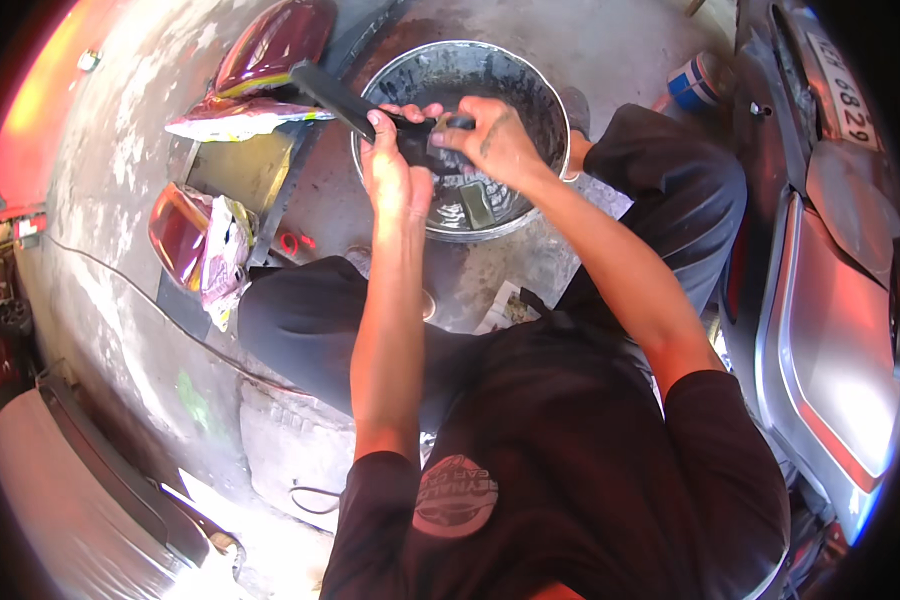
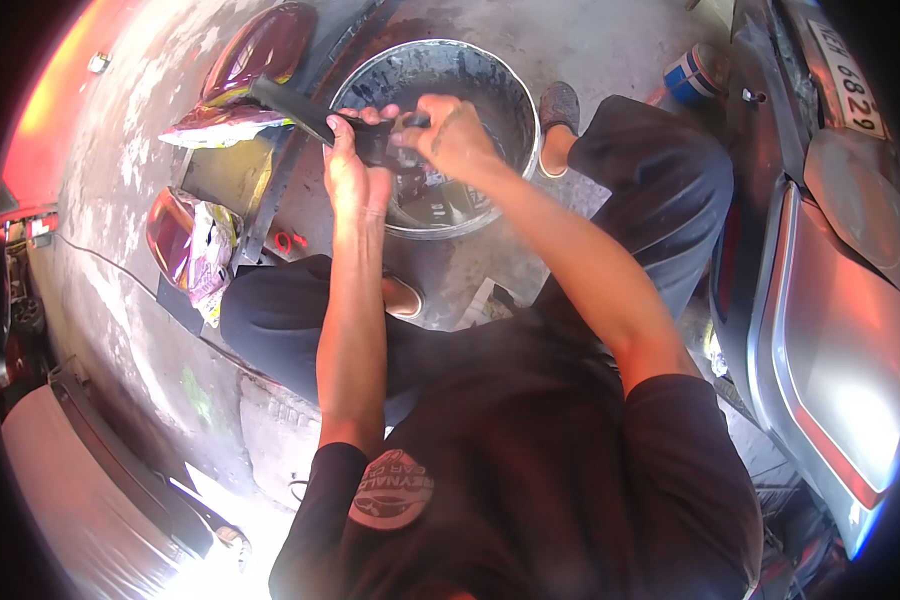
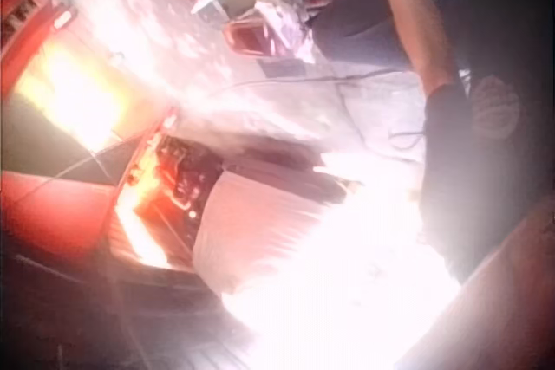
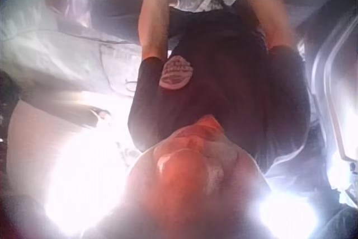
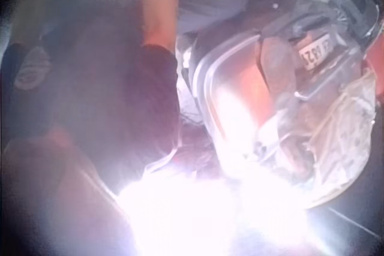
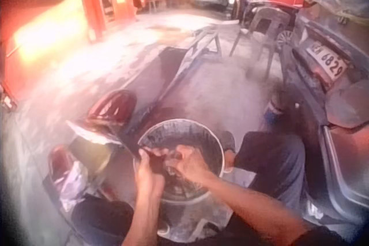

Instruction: The person walks through a garage, picks up sandpaper, and then sits on the floor to sand a black plastic car part using a wet sanding method with water from a bucket. The person repeatedly dips the sandpaper and scrubs the part.

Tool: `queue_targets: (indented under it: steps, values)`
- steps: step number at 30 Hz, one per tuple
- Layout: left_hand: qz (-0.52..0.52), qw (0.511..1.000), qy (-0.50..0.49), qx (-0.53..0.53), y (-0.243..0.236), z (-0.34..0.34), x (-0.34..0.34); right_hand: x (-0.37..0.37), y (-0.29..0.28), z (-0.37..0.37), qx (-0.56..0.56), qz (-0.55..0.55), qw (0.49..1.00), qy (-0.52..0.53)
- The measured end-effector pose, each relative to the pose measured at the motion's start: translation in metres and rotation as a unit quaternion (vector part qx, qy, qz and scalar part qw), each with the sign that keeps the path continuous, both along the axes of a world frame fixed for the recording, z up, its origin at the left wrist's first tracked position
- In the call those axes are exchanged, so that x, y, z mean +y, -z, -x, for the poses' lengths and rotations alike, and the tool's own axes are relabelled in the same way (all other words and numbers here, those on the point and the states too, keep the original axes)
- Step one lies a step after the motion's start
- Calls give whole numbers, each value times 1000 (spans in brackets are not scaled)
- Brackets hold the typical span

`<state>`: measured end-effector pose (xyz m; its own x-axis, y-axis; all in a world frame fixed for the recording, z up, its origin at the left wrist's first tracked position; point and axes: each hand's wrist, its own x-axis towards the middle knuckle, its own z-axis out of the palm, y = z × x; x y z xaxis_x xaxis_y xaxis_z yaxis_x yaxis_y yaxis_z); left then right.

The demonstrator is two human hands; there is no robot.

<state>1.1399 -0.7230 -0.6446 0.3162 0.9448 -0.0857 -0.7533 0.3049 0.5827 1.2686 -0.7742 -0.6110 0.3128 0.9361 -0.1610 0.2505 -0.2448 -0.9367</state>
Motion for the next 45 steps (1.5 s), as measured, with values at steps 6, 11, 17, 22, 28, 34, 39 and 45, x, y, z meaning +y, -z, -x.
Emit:
queue_targets:
  steps: [6,11,17,22,28,34,39,45]
  values:
    - [63,996,-47,-32,-7,4,2,-18,-1,-11,139,-61,988,32]
    - [129,991,-38,-12,4,0,8,-20,9,6,-44,-85,992,-80]
    - [50,996,6,76,-6,1,15,-14,-12,-9,235,-6,970,-59]
    - [106,989,-17,100,6,-1,12,-26,-2,6,128,45,980,-143]
    - [153,986,55,42,10,7,18,-40,-5,21,74,-46,995,-49]
    - [202,979,14,4,23,6,18,-13,-7,52,-56,-110,991,-56]
    - [259,966,-3,30,27,2,17,-3,-10,44,-56,-73,995,-33]
    - [156,964,214,-20,58,22,27,-23,-2,45,-62,-140,984,-92]
